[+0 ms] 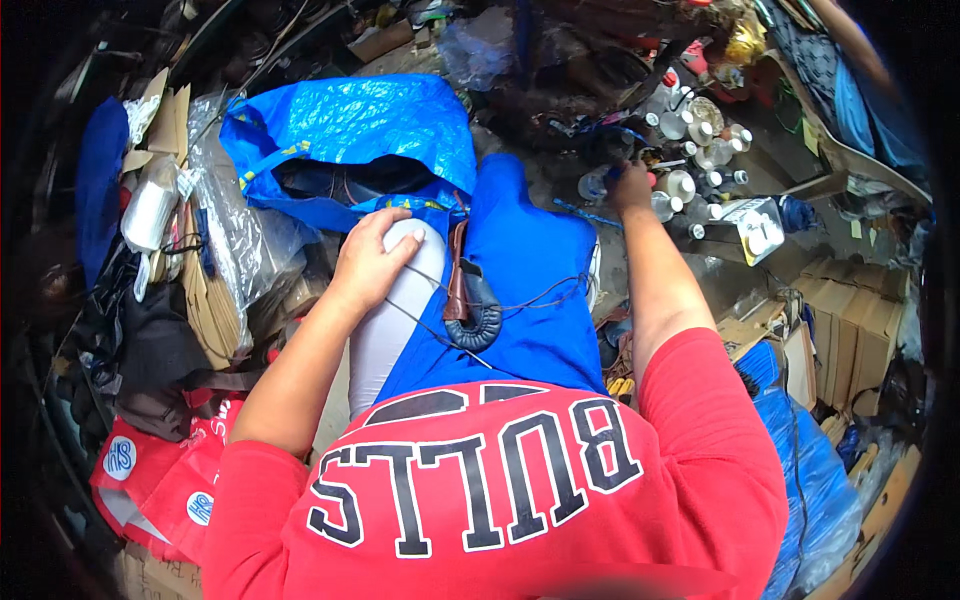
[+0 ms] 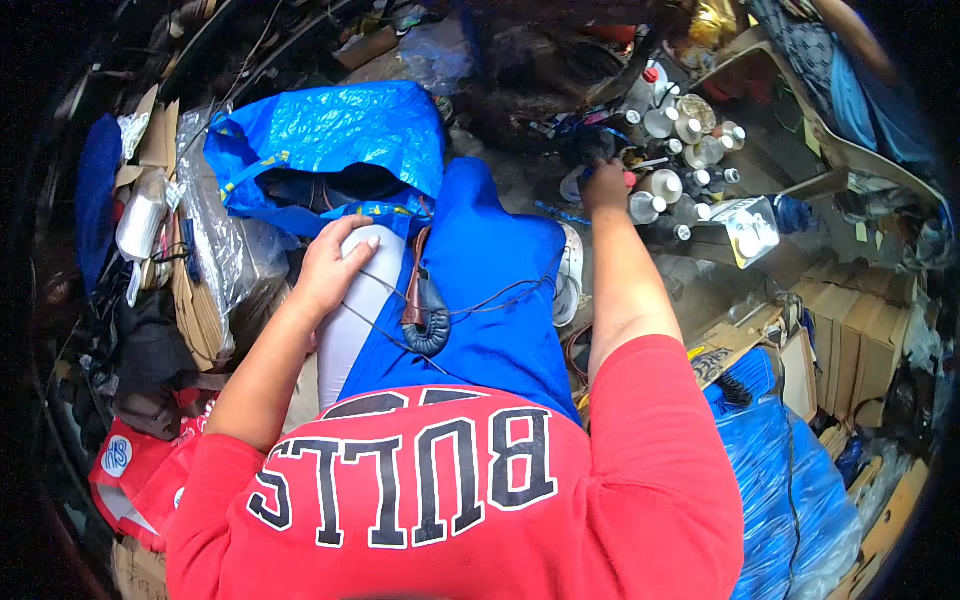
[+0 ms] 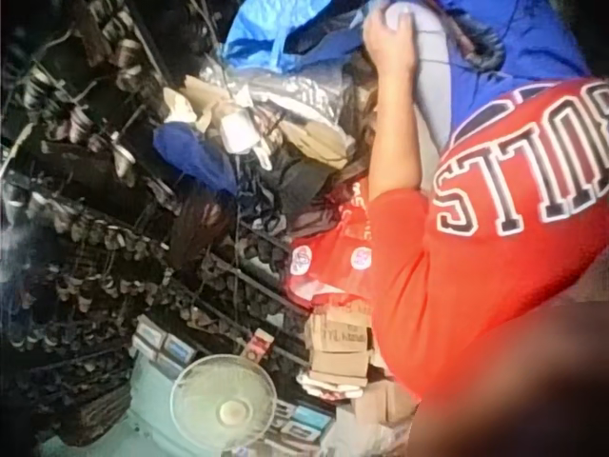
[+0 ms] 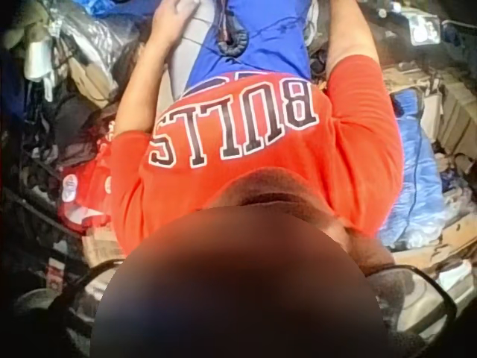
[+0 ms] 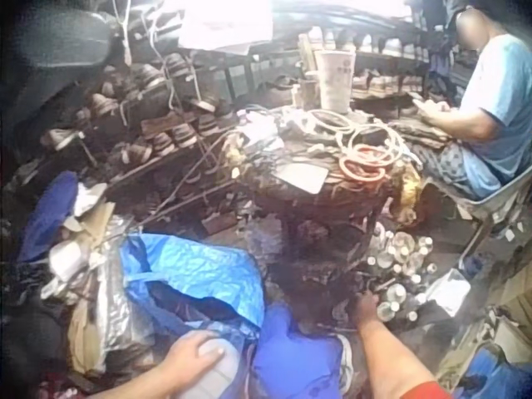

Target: Sewing the leather upper and lining of a shoe by hand with a needle and thread.

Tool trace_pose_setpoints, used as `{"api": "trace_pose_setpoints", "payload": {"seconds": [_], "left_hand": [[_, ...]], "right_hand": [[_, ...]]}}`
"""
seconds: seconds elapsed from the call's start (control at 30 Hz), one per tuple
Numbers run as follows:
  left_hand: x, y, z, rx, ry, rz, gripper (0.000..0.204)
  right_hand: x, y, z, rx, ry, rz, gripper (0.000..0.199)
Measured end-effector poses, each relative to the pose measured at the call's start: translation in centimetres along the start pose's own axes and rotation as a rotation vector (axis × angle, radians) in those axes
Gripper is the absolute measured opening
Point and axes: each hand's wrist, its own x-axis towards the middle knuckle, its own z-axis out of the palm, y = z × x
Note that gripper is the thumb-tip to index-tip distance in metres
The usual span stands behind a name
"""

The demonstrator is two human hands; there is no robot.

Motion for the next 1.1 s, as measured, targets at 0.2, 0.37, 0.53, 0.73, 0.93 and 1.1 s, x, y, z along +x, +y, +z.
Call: {"api": "trace_pose_setpoints", "payload": {"seconds": [0.2, 0.37, 0.53, 0.73, 0.93, 1.1], "left_hand": [[0.4, -2.0, 0.6, -0.294, 0.116, 0.024, 0.041], [-0.7, -4.2, 0.5, -0.904, 0.284, -0.132, 0.03], [-2.5, -5.7, -1.8, -0.778, 0.444, -0.027, 0.014], [-6.8, -1.0, -4.3, 0.058, 0.459, 0.632, 0.014], [-10.4, 3.0, 1.3, 0.377, -0.1, 0.801, 0.034], [-10.5, 2.8, 3.0, 0.486, 0.021, 0.798, 0.021]], "right_hand": [[-0.2, -0.8, -2.0, -0.125, -0.218, 0.114, 0.054], [-2.3, -2.5, -5.4, -0.236, -0.108, 0.002, 0.057], [-5.6, -10.2, -13.6, 0.348, -0.203, -0.221, 0.039], [-11.5, -21.5, -19.1, 0.445, -0.677, -0.511, 0.035], [-12.4, -25.2, -18.6, -0.163, -0.767, -0.657, 0.039], [-13.9, -23.8, -18.8, -0.014, -0.912, -0.463, 0.038]]}}
